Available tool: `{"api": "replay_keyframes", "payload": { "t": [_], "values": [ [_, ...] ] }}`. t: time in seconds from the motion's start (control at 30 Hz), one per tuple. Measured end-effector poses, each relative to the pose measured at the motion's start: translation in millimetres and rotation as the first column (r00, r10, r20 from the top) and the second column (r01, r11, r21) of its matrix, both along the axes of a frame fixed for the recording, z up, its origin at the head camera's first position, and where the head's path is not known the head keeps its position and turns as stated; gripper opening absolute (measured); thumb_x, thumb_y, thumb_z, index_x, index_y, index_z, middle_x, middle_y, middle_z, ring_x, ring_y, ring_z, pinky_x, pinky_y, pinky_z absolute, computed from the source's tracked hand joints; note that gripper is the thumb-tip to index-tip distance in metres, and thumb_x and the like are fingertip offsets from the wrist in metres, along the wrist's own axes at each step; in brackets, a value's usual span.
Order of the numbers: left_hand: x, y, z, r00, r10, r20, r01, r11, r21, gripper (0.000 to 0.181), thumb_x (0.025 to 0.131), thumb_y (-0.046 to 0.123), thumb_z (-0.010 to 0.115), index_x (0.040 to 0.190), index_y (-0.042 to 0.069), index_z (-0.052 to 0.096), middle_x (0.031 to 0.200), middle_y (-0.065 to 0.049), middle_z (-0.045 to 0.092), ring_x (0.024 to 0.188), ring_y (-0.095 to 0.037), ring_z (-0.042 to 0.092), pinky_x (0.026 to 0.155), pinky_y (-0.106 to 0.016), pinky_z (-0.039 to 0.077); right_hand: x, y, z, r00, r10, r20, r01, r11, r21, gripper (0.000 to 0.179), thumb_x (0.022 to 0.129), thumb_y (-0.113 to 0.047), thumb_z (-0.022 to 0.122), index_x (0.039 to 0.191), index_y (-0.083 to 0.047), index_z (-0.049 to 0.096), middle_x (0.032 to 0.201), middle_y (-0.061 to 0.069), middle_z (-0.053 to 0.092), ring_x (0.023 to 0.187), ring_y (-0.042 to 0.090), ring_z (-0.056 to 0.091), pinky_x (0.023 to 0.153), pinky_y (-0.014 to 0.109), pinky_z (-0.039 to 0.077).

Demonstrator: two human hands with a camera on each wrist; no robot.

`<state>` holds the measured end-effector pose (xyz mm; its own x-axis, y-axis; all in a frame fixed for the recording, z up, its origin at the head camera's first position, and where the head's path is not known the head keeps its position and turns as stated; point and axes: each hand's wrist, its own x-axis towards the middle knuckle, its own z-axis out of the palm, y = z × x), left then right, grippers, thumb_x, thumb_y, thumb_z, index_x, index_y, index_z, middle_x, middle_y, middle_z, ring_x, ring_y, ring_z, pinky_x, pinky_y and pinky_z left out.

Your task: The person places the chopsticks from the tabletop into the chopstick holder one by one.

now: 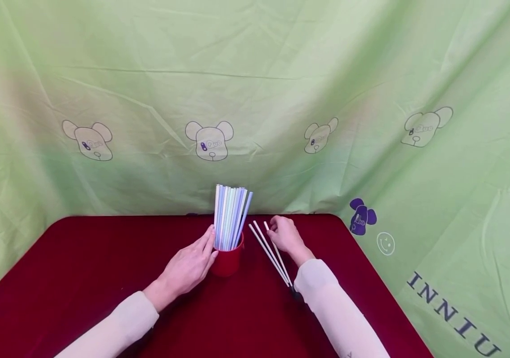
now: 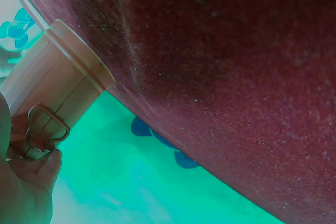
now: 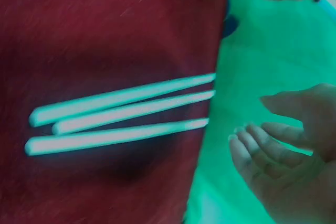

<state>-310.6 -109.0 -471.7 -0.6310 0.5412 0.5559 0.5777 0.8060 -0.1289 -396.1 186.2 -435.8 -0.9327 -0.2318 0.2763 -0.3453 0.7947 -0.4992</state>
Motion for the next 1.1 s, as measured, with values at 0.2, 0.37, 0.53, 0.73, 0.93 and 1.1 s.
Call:
{"api": "replay_keyframes", "payload": {
  "t": [0.2, 0.37, 0.53, 0.73, 0.93, 1.1],
  "values": [
    [0.6, -0.5, -1.8, 1.0, -0.002, 0.003, 0.002, 1.0, 0.002, 0.056, 0.106, 0.028, 0.054, 0.146, -0.011, 0.047, 0.151, -0.026, 0.049, 0.138, -0.029, 0.053, 0.107, -0.036, 0.049, -6.2, 9.8, -19.7, 0.993, -0.042, 0.107, 0.029, 0.991, 0.129, 0.023, 0.084, -0.002, 0.075, 0.102, 0.009, 0.067, 0.085, 0.011, 0.07, 0.083, 0.026, 0.068, 0.081, 0.041, 0.056],
    [0.1, -0.8, -2.2, 1.0, -0.014, -0.005, 0.014, 1.0, 0.019, 0.056, 0.105, 0.027, 0.056, 0.146, -0.011, 0.047, 0.151, -0.026, 0.049, 0.137, -0.03, 0.054, 0.105, -0.038, 0.052, -9.1, 10.6, -27.3, 0.987, -0.068, 0.143, 0.042, 0.982, 0.182, 0.022, 0.078, -0.001, 0.076, 0.097, 0.005, 0.068, 0.083, 0.008, 0.07, 0.085, 0.026, 0.068, 0.083, 0.042, 0.056],
    [0.1, -0.2, -1.0, 1.0, -0.007, -0.009, 0.007, 1.0, 0.01, 0.056, 0.105, 0.027, 0.055, 0.146, -0.011, 0.047, 0.151, -0.026, 0.049, 0.137, -0.03, 0.053, 0.104, -0.037, 0.052, -12.6, 11.7, -31.8, 0.984, -0.09, 0.153, 0.058, 0.978, 0.202, 0.02, 0.076, 0.002, 0.073, 0.095, 0.005, 0.068, 0.082, 0.007, 0.071, 0.087, 0.027, 0.068, 0.084, 0.043, 0.057],
    [0.6, 1.2, 1.3, 1.0, -0.008, 0.023, 0.007, 1.0, 0.023, 0.057, 0.107, 0.029, 0.054, 0.147, -0.011, 0.045, 0.153, -0.026, 0.047, 0.139, -0.028, 0.051, 0.103, -0.036, 0.053, -18.1, 15.7, -32.2, 0.979, -0.116, 0.166, 0.085, 0.979, 0.186, 0.014, 0.075, 0.003, 0.067, 0.088, 0.003, 0.069, 0.081, 0.01, 0.07, 0.09, 0.032, 0.067, 0.085, 0.044, 0.057],
    [1.3, -0.1, 1.8, 1.0, 0.002, 0.03, -0.002, 1.0, 0.018, 0.057, 0.107, 0.028, 0.053, 0.148, -0.011, 0.045, 0.153, -0.025, 0.046, 0.139, -0.028, 0.051, 0.103, -0.037, 0.053, -24.2, 16.2, -29.3, 0.977, -0.122, 0.175, 0.093, 0.982, 0.164, 0.008, 0.075, -0.002, 0.069, 0.083, -0.001, 0.071, 0.083, 0.012, 0.07, 0.087, 0.031, 0.067, 0.08, 0.04, 0.057],
    [2.2, -0.1, 2.5, 1.0, 0.004, 0.025, -0.004, 1.0, 0.012, 0.056, 0.107, 0.029, 0.053, 0.147, -0.01, 0.047, 0.153, -0.025, 0.047, 0.139, -0.028, 0.051, 0.103, -0.036, 0.053, -26.2, 14.6, -30.4, 0.961, -0.178, 0.213, 0.141, 0.974, 0.179, 0.005, 0.08, -0.005, 0.075, 0.083, -0.002, 0.072, 0.085, 0.011, 0.07, 0.087, 0.03, 0.067, 0.082, 0.044, 0.057]
  ]
}}
